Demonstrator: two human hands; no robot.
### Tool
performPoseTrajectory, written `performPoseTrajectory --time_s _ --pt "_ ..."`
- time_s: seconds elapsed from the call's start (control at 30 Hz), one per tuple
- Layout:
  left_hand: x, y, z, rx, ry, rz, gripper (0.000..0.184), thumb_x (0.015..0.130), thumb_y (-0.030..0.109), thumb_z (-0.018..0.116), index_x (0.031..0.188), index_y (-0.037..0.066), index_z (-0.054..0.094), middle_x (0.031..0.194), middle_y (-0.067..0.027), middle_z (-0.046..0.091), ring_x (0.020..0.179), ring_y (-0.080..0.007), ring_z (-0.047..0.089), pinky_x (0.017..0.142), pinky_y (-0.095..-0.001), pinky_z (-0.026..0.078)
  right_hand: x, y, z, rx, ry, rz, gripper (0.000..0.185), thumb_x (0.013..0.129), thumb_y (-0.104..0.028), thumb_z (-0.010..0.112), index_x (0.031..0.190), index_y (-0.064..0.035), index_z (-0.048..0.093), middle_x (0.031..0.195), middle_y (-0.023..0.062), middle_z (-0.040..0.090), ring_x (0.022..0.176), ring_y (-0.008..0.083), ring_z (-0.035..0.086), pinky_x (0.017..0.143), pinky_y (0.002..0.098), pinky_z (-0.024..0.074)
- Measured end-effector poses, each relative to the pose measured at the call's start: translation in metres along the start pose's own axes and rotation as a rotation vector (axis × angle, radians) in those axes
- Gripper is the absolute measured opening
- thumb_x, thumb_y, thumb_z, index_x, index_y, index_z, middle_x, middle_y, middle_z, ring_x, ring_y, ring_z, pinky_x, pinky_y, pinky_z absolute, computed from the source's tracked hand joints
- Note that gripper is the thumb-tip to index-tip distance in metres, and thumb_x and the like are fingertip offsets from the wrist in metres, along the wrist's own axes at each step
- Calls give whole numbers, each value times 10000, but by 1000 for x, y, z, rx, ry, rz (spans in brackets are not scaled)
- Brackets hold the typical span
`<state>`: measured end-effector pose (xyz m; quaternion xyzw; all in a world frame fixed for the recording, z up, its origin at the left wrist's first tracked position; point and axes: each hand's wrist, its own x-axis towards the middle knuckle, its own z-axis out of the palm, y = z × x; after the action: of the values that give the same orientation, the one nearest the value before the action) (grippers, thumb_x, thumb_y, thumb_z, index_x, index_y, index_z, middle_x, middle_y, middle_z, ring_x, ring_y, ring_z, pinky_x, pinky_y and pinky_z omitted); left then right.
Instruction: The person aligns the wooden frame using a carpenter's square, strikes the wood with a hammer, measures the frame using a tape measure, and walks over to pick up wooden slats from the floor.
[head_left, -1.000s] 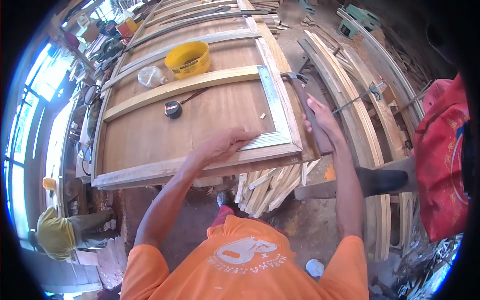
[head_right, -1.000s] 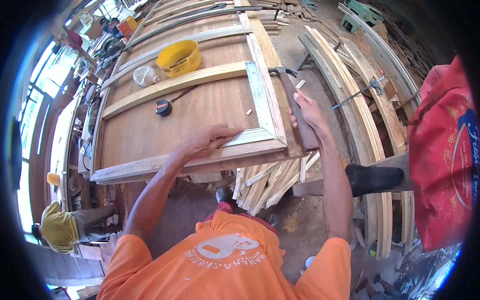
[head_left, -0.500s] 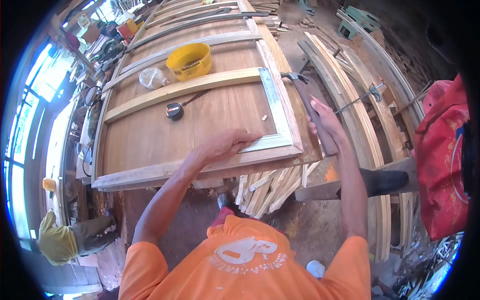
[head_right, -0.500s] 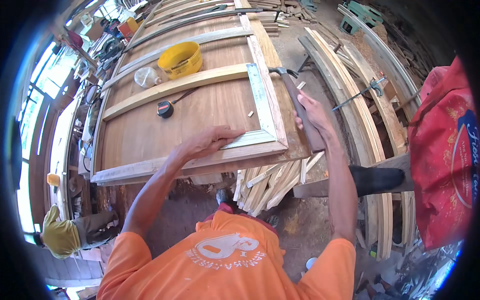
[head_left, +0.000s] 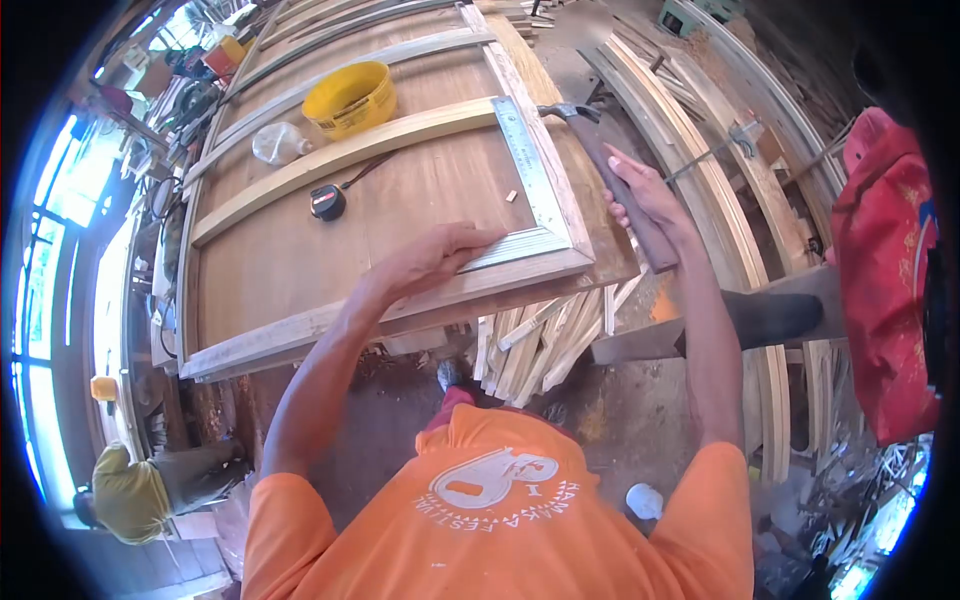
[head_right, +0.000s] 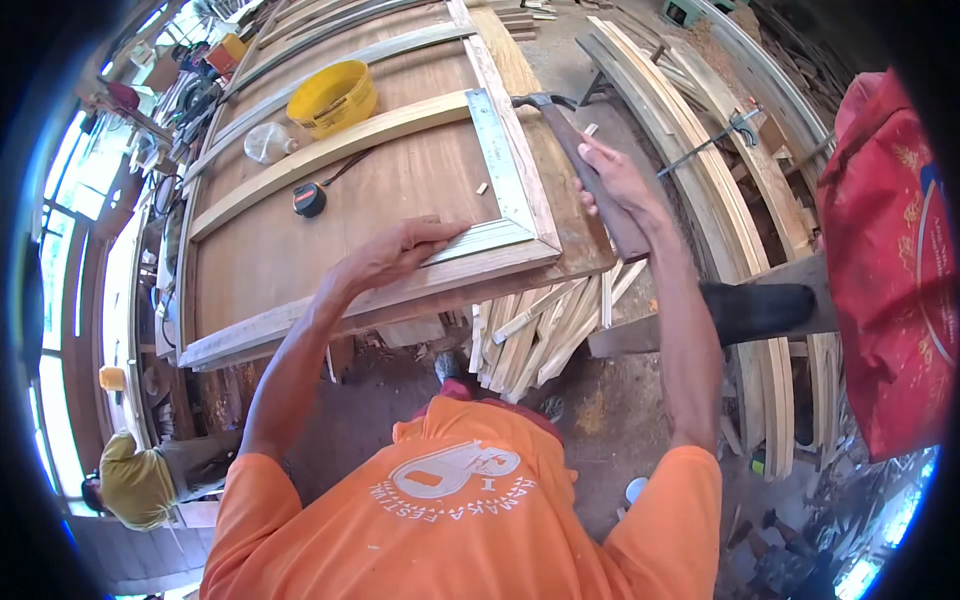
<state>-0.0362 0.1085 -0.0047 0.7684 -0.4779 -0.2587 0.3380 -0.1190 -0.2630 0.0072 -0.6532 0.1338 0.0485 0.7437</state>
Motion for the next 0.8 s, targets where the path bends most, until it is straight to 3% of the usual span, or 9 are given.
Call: performPoseTrajectory --time_s 0.07,0.3,0.37,0.4,0.47,0.5,0.63,0.7,0.8 --pt "1 -5 0 -14 35 86 415 1099 95 553 1509 71 611 1172 -175 679 1088 -251 631 997 -354 487 -6 -13 -3 -59 -38 20 633 1134 -328 510 1711 -194 288 833 32 601 606 86 565 489 231 500" --pt "36 5 0 130 -10 33 389 1071 242 644 1411 58 688 1107 -158 719 1060 -258 682 948 -365 523 0 12 -4 116 -79 41 652 1122 -268 513 1709 -143 261 949 50 622 631 88 569 498 213 498" --pt "55 15 14 -76 44 -275 540 1040 336 699 1453 -3 623 1096 -171 734 1040 -270 711 936 -379 545 -1 9 -2 154 -127 20 650 1123 -265 513 1705 -126 261 961 55 625 635 92 570 500 215 499" --pt "57 25 16 -69 52 -279 540 1040 336 699 1453 -3 623 1096 -171 734 1040 -270 711 936 -379 545 -10 6 3 115 -110 7 647 1125 -266 512 1702 -116 262 967 55 627 637 94 575 503 223 504" --pt "58 45 17 -96 272 -325 728 1025 376 727 1529 -90 485 1084 -194 729 1002 -286 726 933 -390 556 -14 6 6 79 -98 -16 644 1127 -267 511 1699 -107 263 973 55 629 640 96 580 506 230 509" --pt "74 12 29 -116 391 -270 865 999 343 770 1557 -170 354 1030 -185 718 893 -250 715 836 -378 572 -14 8 5 71 -92 -29 635 1130 -270 508 1697 -109 272 971 56 633 641 98 588 507 237 511" --pt "119 -1 16 -443 454 -304 729 1002 230 772 1557 -100 434 998 -142 711 803 -190 676 733 -333 568 -8 22 3 73 -14 -82 609 1135 -279 501 1689 -121 304 943 51 639 641 106 600 510 246 515" --pt "134 -4 13 -766 481 -158 613 1005 119 745 1551 -22 504 971 -117 713 768 -141 638 649 -296 551 -1 25 2 124 48 -111 595 1133 -269 491 1686 -131 321 910 58 630 634 124 600 512 269 523" --pt "143 -11 16 -569 545 -187 529 1006 68 720 1515 38 579 933 -101 714 760 -139 654 623 -298 563 2 19 -10 154 162 -157 577 1131 -259 480 1680 -144 346 868 63 621 623 142 604 513 297 537"
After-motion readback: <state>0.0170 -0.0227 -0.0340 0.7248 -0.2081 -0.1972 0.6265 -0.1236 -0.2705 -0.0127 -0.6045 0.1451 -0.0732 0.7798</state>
